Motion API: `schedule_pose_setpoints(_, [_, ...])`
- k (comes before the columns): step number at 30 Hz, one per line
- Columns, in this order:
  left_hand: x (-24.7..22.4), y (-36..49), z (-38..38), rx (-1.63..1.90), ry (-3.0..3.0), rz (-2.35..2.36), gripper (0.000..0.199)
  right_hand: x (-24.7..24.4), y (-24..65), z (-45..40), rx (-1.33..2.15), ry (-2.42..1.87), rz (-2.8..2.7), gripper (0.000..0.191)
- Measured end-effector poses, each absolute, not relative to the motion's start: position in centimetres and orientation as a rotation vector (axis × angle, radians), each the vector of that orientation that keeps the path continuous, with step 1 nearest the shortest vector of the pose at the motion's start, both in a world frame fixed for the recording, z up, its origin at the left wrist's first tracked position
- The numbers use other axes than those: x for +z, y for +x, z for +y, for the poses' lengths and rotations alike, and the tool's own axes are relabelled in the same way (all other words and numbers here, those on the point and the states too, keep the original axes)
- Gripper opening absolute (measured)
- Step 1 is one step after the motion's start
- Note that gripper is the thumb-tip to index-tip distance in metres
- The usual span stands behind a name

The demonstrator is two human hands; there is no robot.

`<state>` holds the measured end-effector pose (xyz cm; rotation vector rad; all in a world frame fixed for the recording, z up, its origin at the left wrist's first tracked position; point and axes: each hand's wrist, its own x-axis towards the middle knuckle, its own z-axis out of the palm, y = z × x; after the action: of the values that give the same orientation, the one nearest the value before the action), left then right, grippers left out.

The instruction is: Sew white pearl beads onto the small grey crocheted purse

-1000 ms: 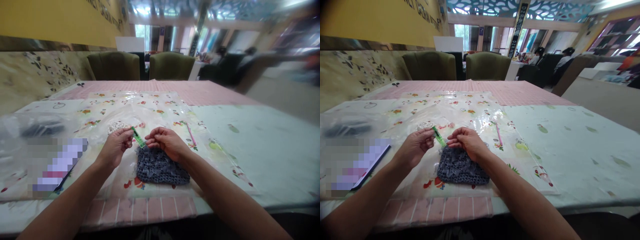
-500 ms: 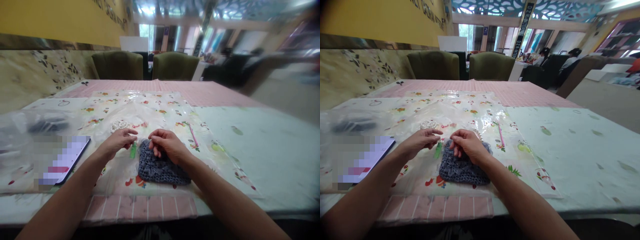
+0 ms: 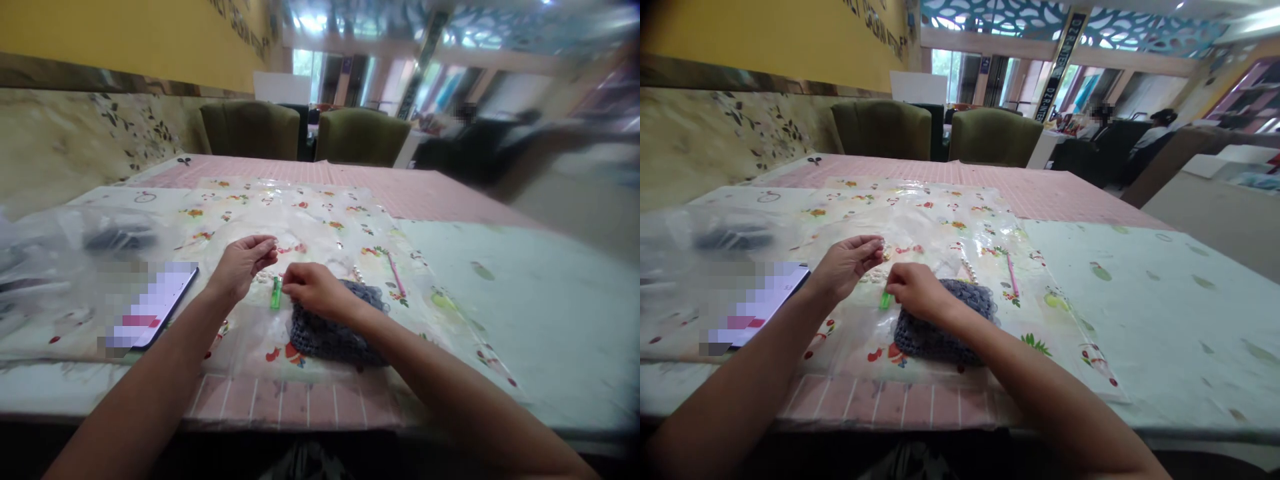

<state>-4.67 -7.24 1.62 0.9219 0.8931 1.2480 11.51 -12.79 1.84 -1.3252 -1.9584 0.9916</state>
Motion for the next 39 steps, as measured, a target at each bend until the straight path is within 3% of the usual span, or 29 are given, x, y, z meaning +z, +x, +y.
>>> schedule_pose_setpoints(5, [1.2, -4.9, -6.8, 1.346, 0.964, 0.927, 0.025, 1.8, 8.6, -10.6, 0.412, -1.444, -2.4, 0.019])
schedule_pose_setpoints(14, [1.2, -5.4, -6.1, 1.504, 0.986, 0.971, 0.018, 1.3, 6.4, -7.2, 0.417, -1.442, -2.709, 0.019])
schedule_pose_setpoints(19, [1.5, -5.4, -6.2, 1.533, 1.006, 0.976, 0.017, 1.5, 7.3, -8.4, 0.147, -1.808, -2.491, 0.025])
schedule_pose_setpoints(23, [1.5, -5.3, -6.4, 1.524, 1.049, 0.989, 0.013, 1.8, 7.5, -9.1, 0.246, -1.941, -2.516, 0.04])
schedule_pose_setpoints(29, [1.5, -5.5, -6.5, 1.462, 1.079, 1.161, 0.016, 2.0, 7.5, -8.8, 0.197, -1.812, -2.464, 0.02])
schedule_pose_setpoints(39, [1.1, -7.8, -8.2, 1.432, 0.631, 1.027, 0.014, 1.2, 6.6, -6.0, 0.341, -1.453, -2.605, 0.023])
